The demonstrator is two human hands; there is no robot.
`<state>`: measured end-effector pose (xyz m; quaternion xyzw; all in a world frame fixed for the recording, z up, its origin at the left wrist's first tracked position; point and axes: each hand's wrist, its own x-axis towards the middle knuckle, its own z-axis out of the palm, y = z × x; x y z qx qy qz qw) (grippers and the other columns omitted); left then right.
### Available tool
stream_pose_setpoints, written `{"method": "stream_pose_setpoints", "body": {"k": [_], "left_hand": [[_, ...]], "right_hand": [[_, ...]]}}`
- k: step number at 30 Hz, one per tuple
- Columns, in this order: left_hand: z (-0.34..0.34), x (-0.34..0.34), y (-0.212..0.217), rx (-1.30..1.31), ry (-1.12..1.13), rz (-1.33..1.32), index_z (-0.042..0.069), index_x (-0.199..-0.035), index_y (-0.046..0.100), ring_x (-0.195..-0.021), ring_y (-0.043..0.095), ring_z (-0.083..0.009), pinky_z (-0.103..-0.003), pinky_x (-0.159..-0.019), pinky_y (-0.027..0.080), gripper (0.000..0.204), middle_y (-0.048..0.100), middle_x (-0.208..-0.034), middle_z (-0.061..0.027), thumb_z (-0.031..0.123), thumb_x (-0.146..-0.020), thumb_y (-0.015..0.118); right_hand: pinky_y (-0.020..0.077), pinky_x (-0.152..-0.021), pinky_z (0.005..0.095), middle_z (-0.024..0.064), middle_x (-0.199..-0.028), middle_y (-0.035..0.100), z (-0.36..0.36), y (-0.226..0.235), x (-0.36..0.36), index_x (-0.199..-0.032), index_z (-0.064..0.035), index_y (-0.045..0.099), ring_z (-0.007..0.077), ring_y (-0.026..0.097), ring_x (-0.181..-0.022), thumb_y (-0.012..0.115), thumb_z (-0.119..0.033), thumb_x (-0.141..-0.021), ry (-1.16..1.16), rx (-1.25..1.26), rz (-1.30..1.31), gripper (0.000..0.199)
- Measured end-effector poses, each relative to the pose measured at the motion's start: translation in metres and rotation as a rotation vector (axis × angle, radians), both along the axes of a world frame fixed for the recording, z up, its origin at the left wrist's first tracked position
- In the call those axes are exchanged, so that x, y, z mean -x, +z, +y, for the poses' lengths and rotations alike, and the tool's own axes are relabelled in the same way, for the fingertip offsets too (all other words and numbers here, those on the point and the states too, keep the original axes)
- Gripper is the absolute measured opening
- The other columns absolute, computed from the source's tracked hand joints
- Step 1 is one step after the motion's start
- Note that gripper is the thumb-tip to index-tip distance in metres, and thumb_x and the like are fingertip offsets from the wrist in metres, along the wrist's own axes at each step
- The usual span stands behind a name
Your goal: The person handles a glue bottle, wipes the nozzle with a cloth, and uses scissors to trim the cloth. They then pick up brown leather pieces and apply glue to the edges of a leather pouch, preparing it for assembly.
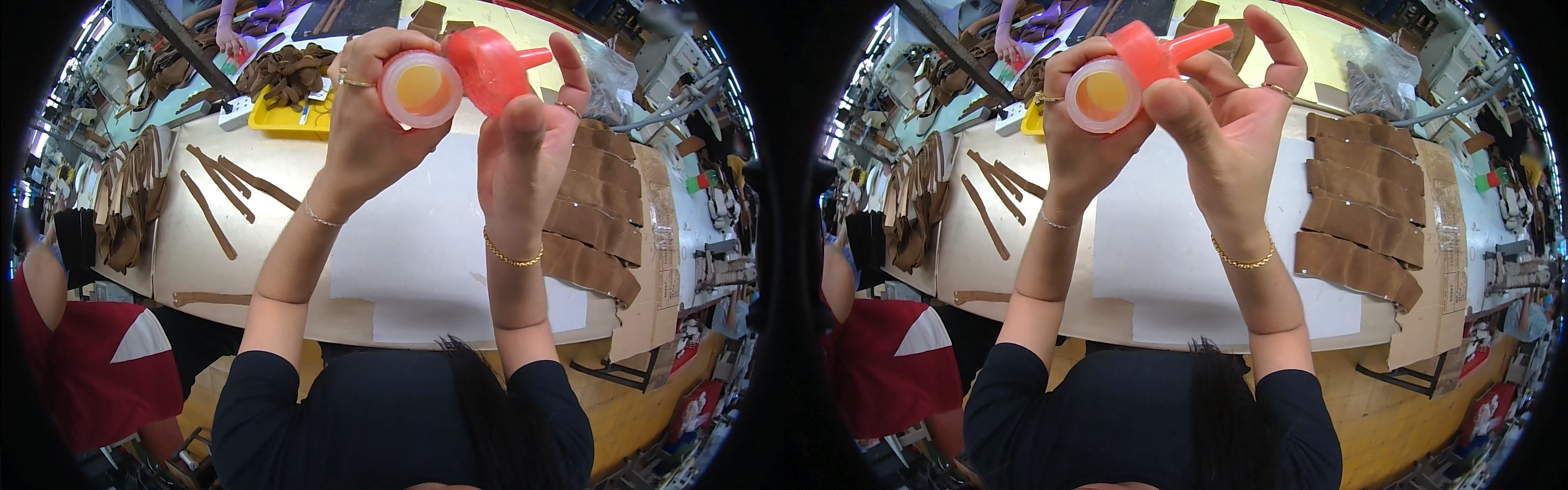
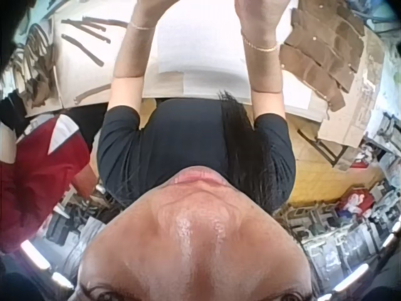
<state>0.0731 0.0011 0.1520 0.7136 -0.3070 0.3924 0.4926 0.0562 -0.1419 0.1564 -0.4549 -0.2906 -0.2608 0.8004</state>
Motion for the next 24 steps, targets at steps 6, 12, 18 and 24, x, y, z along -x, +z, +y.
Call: {"method": "stream_pose_setpoints", "body": {"k": [6,12,18,24], "left_hand": [[0.002,0.001,-0.003,-0.070,0.038,-0.015,0.009,-0.116,0.049,-0.101,0.054,-0.0208,-0.032,-0.091,0.040,0.059,0.055,-0.113,-0.0053,0.007,-0.067,0.082],[0.004,0.005,0.000,-0.126,0.052,0.015,0.004,-0.117,0.045,-0.105,0.059,-0.0160,-0.027,-0.090,0.050,0.056,0.057,-0.114,-0.0089,0.005,-0.074,0.080],[0.005,0.005,-0.004,-0.152,0.052,0.028,0.004,-0.118,0.044,-0.104,0.059,-0.0159,-0.026,-0.089,0.050,0.056,0.057,-0.114,-0.0092,0.005,-0.074,0.080],[0.008,0.007,-0.007,-0.173,0.050,0.043,0.004,-0.118,0.045,-0.104,0.058,-0.0170,-0.027,-0.090,0.049,0.056,0.057,-0.114,-0.0094,0.004,-0.074,0.080]], "right_hand": [[0.0440,-0.090,0.0255,0.0128,-0.111,0.063,0.006,0.009,0.013,-0.140,-0.0079,0.018,0.0114,0.059,-0.100,0.076,-0.037,-0.081,0.063,-0.084,0.067,0.088],[0.0401,-0.095,0.0249,0.0116,-0.108,0.063,-0.004,0.004,0.011,-0.142,-0.0077,0.015,0.0107,0.057,-0.104,0.072,-0.044,-0.083,0.051,-0.084,0.115,0.090],[0.0351,-0.109,0.0418,0.0144,-0.126,0.055,-0.007,-0.007,0.010,-0.137,-0.0089,0.033,0.0273,0.053,-0.121,0.058,-0.052,-0.090,-0.031,0.028,0.070,0.069],[0.0355,-0.109,0.0414,0.0161,-0.126,0.055,-0.008,-0.007,0.010,-0.137,-0.0073,0.031,0.0285,0.054,-0.120,0.060,-0.053,-0.088,-0.009,0.041,0.102,0.073]]}}
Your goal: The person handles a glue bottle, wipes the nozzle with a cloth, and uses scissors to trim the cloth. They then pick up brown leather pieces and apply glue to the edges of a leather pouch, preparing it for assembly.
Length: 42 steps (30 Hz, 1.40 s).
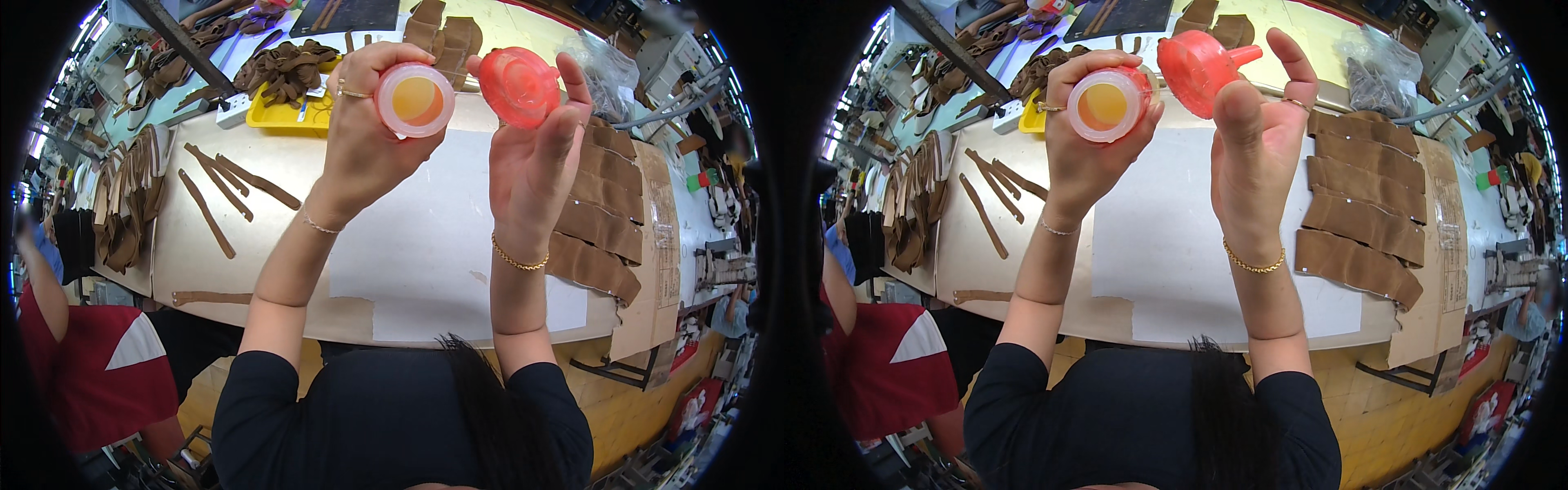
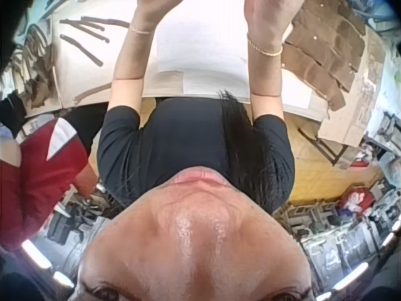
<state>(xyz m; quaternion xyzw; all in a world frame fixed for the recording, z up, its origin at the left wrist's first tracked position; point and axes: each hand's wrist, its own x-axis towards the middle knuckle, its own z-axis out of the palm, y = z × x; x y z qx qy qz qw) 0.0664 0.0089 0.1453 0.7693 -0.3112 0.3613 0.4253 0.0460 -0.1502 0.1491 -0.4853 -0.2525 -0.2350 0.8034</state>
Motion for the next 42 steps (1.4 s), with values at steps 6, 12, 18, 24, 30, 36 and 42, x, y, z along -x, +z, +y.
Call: {"method": "stream_pose_setpoints", "body": {"k": [6,12,18,24,30,36,42], "left_hand": [[0.004,-0.004,-0.006,-0.027,-0.016,-0.074,0.006,-0.119,0.044,-0.108,0.057,-0.0199,-0.029,-0.091,0.049,0.058,0.057,-0.115,-0.0099,0.003,-0.073,0.080],[0.009,-0.009,-0.007,-0.049,-0.064,-0.144,0.007,-0.120,0.042,-0.108,0.057,-0.0221,-0.032,-0.091,0.049,0.060,0.058,-0.116,-0.0113,0.002,-0.073,0.079],[0.008,-0.011,-0.008,-0.056,-0.086,-0.170,0.008,-0.119,0.041,-0.108,0.057,-0.0230,-0.033,-0.092,0.050,0.059,0.058,-0.115,-0.0116,0.002,-0.074,0.079],[0.006,-0.011,-0.011,-0.057,-0.084,-0.190,0.009,-0.118,0.041,-0.110,0.057,-0.0238,-0.035,-0.093,0.048,0.060,0.058,-0.115,-0.0106,0.001,-0.072,0.079],[0.004,-0.012,-0.011,-0.056,-0.080,-0.255,0.013,-0.116,0.044,-0.113,0.053,-0.0240,-0.039,-0.098,0.039,0.063,0.060,-0.114,-0.0063,0.002,-0.067,0.081],[0.006,-0.016,-0.004,-0.112,-0.055,-0.336,0.019,-0.116,0.049,-0.115,0.052,-0.0203,-0.044,-0.102,0.023,0.064,0.061,-0.113,0.0011,0.008,-0.063,0.084],[0.014,-0.018,0.008,-0.256,-0.041,-0.335,0.020,-0.116,0.050,-0.113,0.053,-0.0208,-0.045,-0.100,0.025,0.062,0.062,-0.111,0.0019,0.011,-0.064,0.084]], "right_hand": [[0.0378,-0.101,0.0295,0.0116,-0.108,0.062,0.001,-0.001,0.004,-0.142,-0.0062,0.018,0.0132,0.057,-0.104,0.074,-0.044,-0.081,0.108,-0.144,0.102,0.091],[0.0389,-0.106,0.0449,0.0153,-0.119,0.059,0.000,-0.005,0.003,-0.136,-0.0064,0.030,0.0327,0.058,-0.114,0.062,-0.055,-0.086,0.035,-0.002,0.085,0.077],[0.0421,-0.103,0.0457,0.0151,-0.118,0.059,-0.002,-0.006,0.003,-0.136,-0.0067,0.032,0.0354,0.061,-0.110,0.058,-0.057,-0.088,0.008,0.027,0.073,0.074],[0.0436,-0.094,0.0294,0.0001,-0.143,0.030,-0.005,-0.006,0.004,-0.141,-0.0017,0.021,0.0102,0.055,-0.107,0.069,-0.050,-0.083,0.148,-0.082,0.122,0.090],[0.0439,-0.102,0.0453,0.0166,-0.117,0.060,-0.005,-0.010,0.000,-0.136,-0.0062,0.033,0.0361,0.061,-0.108,0.055,-0.055,-0.090,-0.004,0.031,0.062,0.070],[0.0435,-0.102,0.0453,0.0166,-0.117,0.060,-0.007,-0.011,0.002,-0.136,-0.0056,0.033,0.0363,0.061,-0.108,0.057,-0.055,-0.090,0.002,0.018,0.073,0.072],[0.0448,-0.090,0.0315,0.0026,-0.142,0.026,-0.006,-0.007,0.007,-0.126,0.0104,0.039,0.0133,0.057,-0.102,0.067,-0.049,-0.086,0.092,-0.113,0.114,0.077]]}}
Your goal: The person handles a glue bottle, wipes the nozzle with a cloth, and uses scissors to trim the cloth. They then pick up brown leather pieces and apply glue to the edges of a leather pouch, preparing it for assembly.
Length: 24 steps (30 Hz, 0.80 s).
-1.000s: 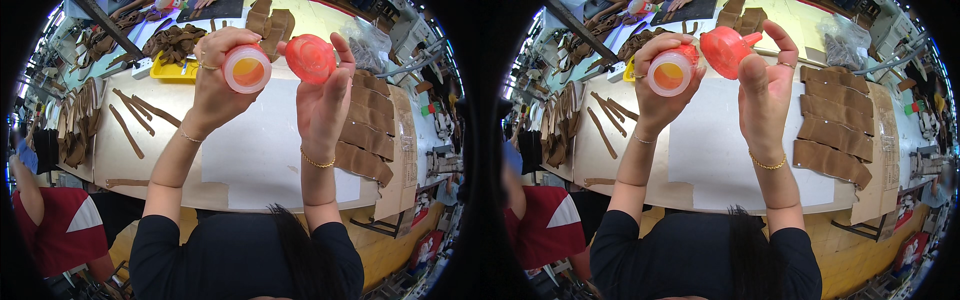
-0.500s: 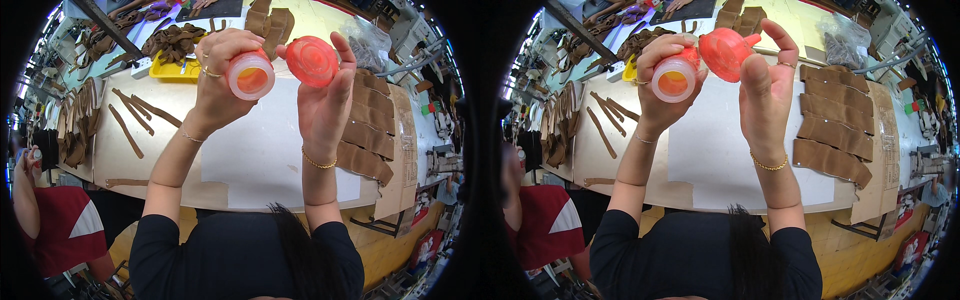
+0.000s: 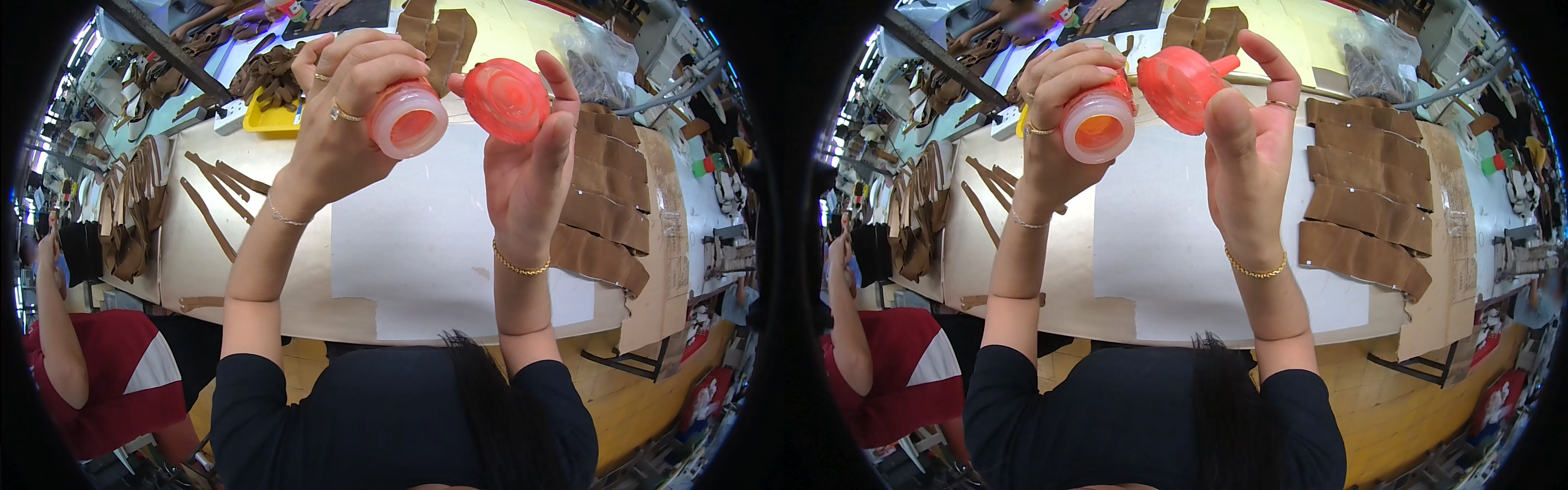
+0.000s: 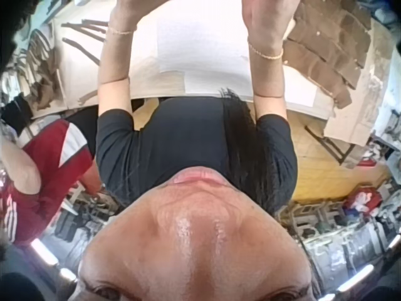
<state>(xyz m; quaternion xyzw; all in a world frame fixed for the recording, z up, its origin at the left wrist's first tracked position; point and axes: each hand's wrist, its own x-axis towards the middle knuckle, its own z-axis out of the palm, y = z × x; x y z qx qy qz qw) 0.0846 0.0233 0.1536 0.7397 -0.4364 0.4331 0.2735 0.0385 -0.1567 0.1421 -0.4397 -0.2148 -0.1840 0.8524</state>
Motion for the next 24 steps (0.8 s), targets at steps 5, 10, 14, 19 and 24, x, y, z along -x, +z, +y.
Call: {"method": "stream_pose_setpoints", "body": {"k": [5,10,14,19,24], "left_hand": [[0.004,0.003,0.010,-0.138,-0.014,0.090,0.020,-0.117,0.052,-0.112,0.053,-0.0211,-0.045,-0.100,0.026,0.063,0.062,-0.110,0.0012,0.009,-0.064,0.084],[0.007,0.009,0.024,-0.335,0.014,0.209,0.013,-0.121,0.048,-0.113,0.054,-0.0264,-0.040,-0.102,0.033,0.068,0.061,-0.115,-0.0052,-0.002,-0.063,0.079],[0.004,0.002,0.023,-0.359,-0.052,0.304,0.018,-0.132,0.043,-0.106,0.058,-0.0245,-0.044,-0.101,0.027,0.079,0.063,-0.106,-0.0044,0.003,-0.063,0.081],[0.000,-0.003,0.032,-0.453,-0.132,0.527,0.017,-0.135,0.041,-0.105,0.058,-0.0250,-0.039,-0.100,0.030,0.077,0.063,-0.106,-0.0081,0.000,-0.066,0.070],[-0.006,-0.010,0.037,-0.552,-0.192,0.742,0.015,-0.140,0.035,-0.106,0.058,-0.0301,-0.036,-0.097,0.036,0.082,0.062,-0.111,-0.0133,0.006,-0.066,0.067]], "right_hand": [[0.0445,-0.087,0.0263,0.0024,-0.142,0.029,-0.007,-0.008,-0.002,-0.131,0.0074,0.033,0.0079,0.056,-0.099,0.069,-0.047,-0.085,0.019,0.001,0.000,0.080],[0.0406,-0.100,0.0385,0.0114,-0.111,0.061,-0.005,-0.001,0.009,-0.138,-0.0056,0.026,0.0228,0.057,-0.110,0.065,-0.052,-0.086,-0.037,0.035,0.051,0.080],[0.0440,-0.091,0.0259,0.0104,-0.100,0.066,-0.009,-0.006,0.007,-0.139,-0.0079,0.021,0.0112,0.059,-0.100,0.071,-0.041,-0.086,0.051,-0.095,0.052,0.079],[0.0447,-0.091,0.0266,0.0125,-0.103,0.067,-0.014,-0.009,0.009,-0.138,-0.0069,0.021,0.0124,0.060,-0.100,0.072,-0.035,-0.087,0.088,-0.154,0.064,0.077],[0.0462,-0.089,0.0263,0.0122,-0.102,0.067,-0.021,-0.013,0.011,-0.138,-0.0057,0.021,0.0122,0.061,-0.097,0.072,-0.032,-0.087,0.095,-0.161,0.077,0.077]]}}
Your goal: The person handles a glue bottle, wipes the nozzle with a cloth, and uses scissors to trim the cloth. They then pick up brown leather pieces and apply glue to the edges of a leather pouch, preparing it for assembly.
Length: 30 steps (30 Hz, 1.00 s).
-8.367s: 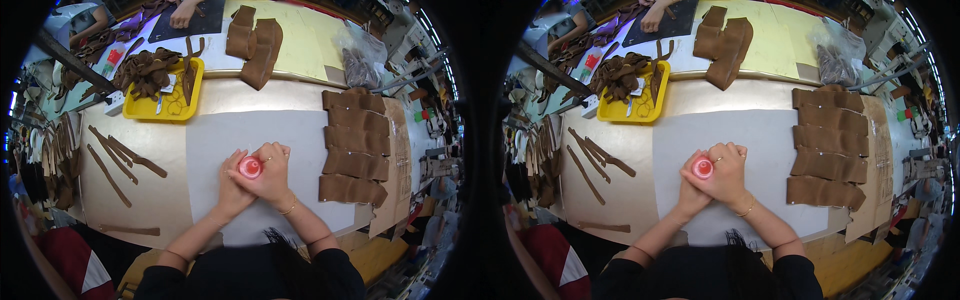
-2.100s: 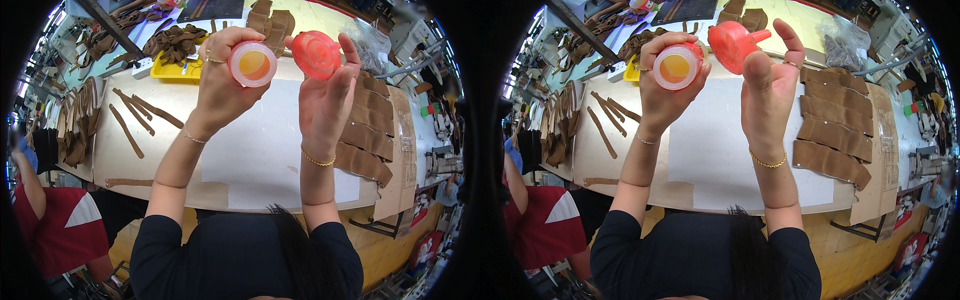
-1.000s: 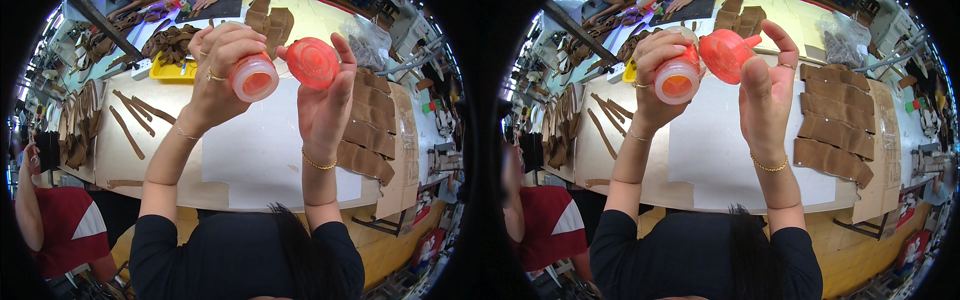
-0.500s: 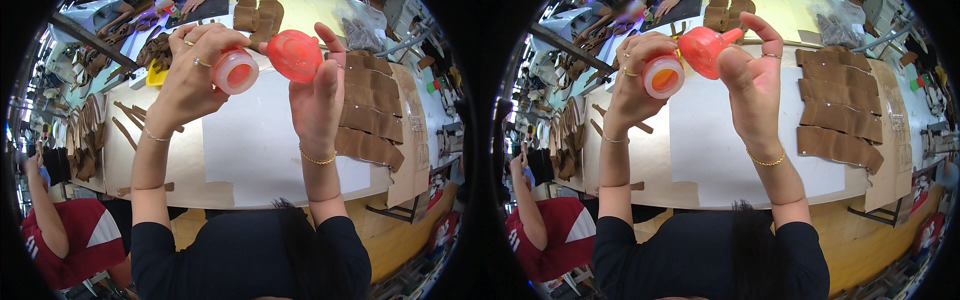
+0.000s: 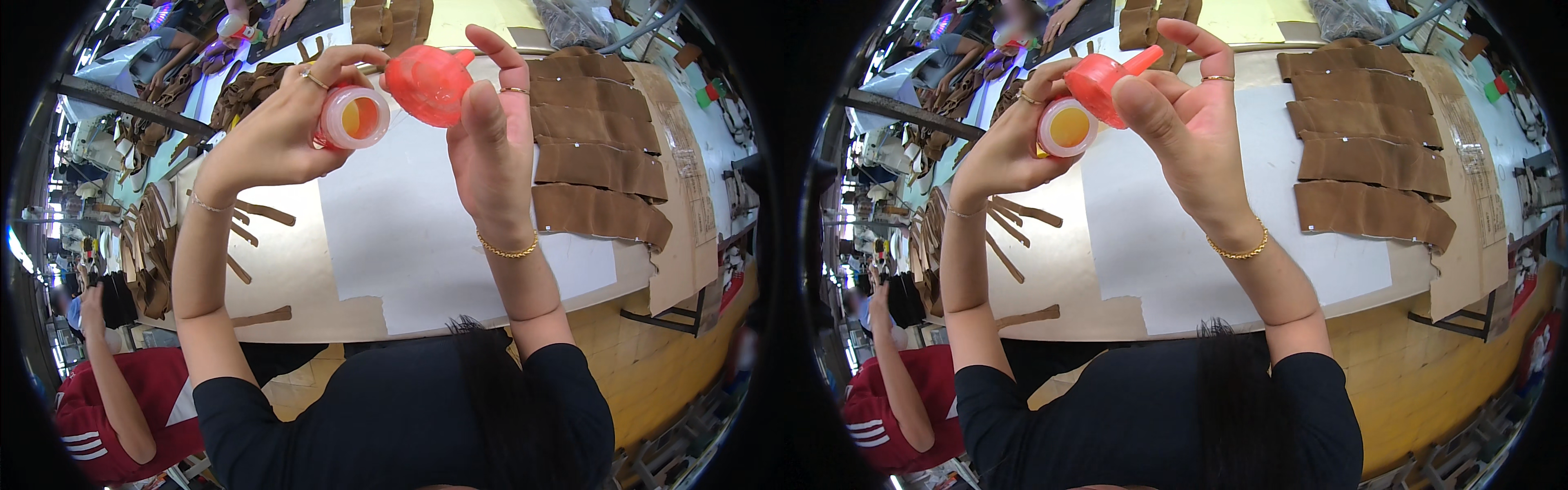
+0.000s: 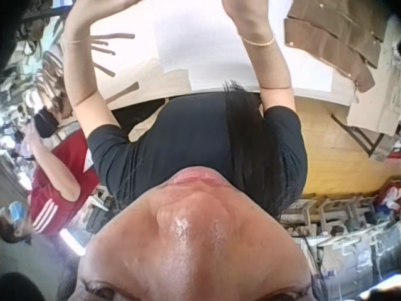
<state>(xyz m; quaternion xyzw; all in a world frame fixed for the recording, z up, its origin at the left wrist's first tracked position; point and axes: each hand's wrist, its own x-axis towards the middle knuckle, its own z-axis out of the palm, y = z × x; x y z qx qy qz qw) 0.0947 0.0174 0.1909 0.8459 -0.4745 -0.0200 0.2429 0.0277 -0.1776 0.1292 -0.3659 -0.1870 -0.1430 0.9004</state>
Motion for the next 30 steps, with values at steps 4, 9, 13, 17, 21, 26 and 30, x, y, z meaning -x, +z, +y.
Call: {"method": "stream_pose_setpoints", "body": {"k": [4,9,13,17,21,26,30], "left_hand": [[-0.006,-0.004,0.000,-0.053,-0.059,0.095,0.011,-0.141,0.031,-0.109,0.057,-0.0347,-0.039,-0.097,0.040,0.085,0.061,-0.116,-0.0188,0.010,-0.065,0.070],[-0.012,-0.002,0.006,-0.112,-0.086,0.298,0.007,-0.142,0.028,-0.111,0.056,-0.0342,-0.037,-0.099,0.041,0.086,0.059,-0.118,-0.0205,0.009,-0.067,0.071],[-0.010,0.000,0.008,-0.143,-0.180,0.453,0.005,-0.142,0.027,-0.109,0.057,-0.0306,-0.036,-0.097,0.042,0.087,0.059,-0.116,-0.0179,0.005,-0.068,0.074],[-0.011,-0.001,0.009,-0.187,-0.267,0.454,0.004,-0.138,0.033,-0.107,0.057,-0.0291,-0.036,-0.095,0.043,0.081,0.059,-0.112,-0.0142,0.003,-0.069,0.075],[-0.012,0.007,0.012,-0.176,-0.223,0.505,0.003,-0.134,0.038,-0.106,0.056,-0.0290,-0.037,-0.094,0.044,0.073,0.059,-0.111,-0.0122,0.004,-0.070,0.075],[-0.007,0.006,0.001,-0.134,-0.280,0.481,0.003,-0.132,0.039,-0.105,0.057,-0.0293,-0.037,-0.093,0.044,0.070,0.060,-0.110,-0.0125,0.007,-0.072,0.075],[-0.007,0.004,-0.004,-0.143,-0.338,0.433,0.004,-0.135,0.037,-0.104,0.057,-0.0298,-0.038,-0.093,0.044,0.072,0.059,-0.111,-0.0129,0.009,-0.074,0.074]], "right_hand": [[0.0469,-0.089,0.0269,0.0122,-0.101,0.067,-0.005,-0.001,0.002,-0.138,-0.0050,0.020,0.0126,0.061,-0.096,0.072,-0.032,-0.087,-0.012,-0.008,-0.001,0.077],[0.0471,-0.089,0.0277,0.0122,-0.100,0.067,-0.006,0.001,0.005,-0.138,-0.0047,0.019,0.0136,0.062,-0.097,0.072,-0.031,-0.087,-0.005,-0.025,-0.001,0.078],[0.0476,-0.089,0.0286,0.0123,-0.100,0.066,-0.006,0.000,0.009,-0.138,-0.0047,0.019,0.0142,0.062,-0.096,0.073,-0.031,-0.087,-0.013,-0.007,-0.016,0.079],[0.0488,-0.086,0.0287,0.0124,-0.100,0.066,-0.004,0.000,0.010,-0.138,-0.0053,0.019,0.0146,0.062,-0.095,0.073,-0.032,-0.086,-0.006,-0.012,-0.003,0.080],[0.0499,-0.082,0.0283,0.0126,-0.101,0.065,0.000,0.002,0.014,-0.138,-0.0058,0.019,0.0149,0.062,-0.094,0.074,-0.032,-0.086,0.012,0.009,0.006,0.081],[0.0500,-0.081,0.0279,0.0124,-0.101,0.065,0.003,0.001,0.016,-0.138,-0.0054,0.019,0.0150,0.062,-0.094,0.074,-0.033,-0.085,0.026,-0.001,-0.001,0.082],[0.0500,-0.077,0.0270,0.0123,-0.100,0.065,0.004,0.002,0.017,-0.139,-0.0057,0.019,0.0142,0.062,-0.091,0.075,-0.033,-0.084,0.006,0.015,0.003,0.083]]}}
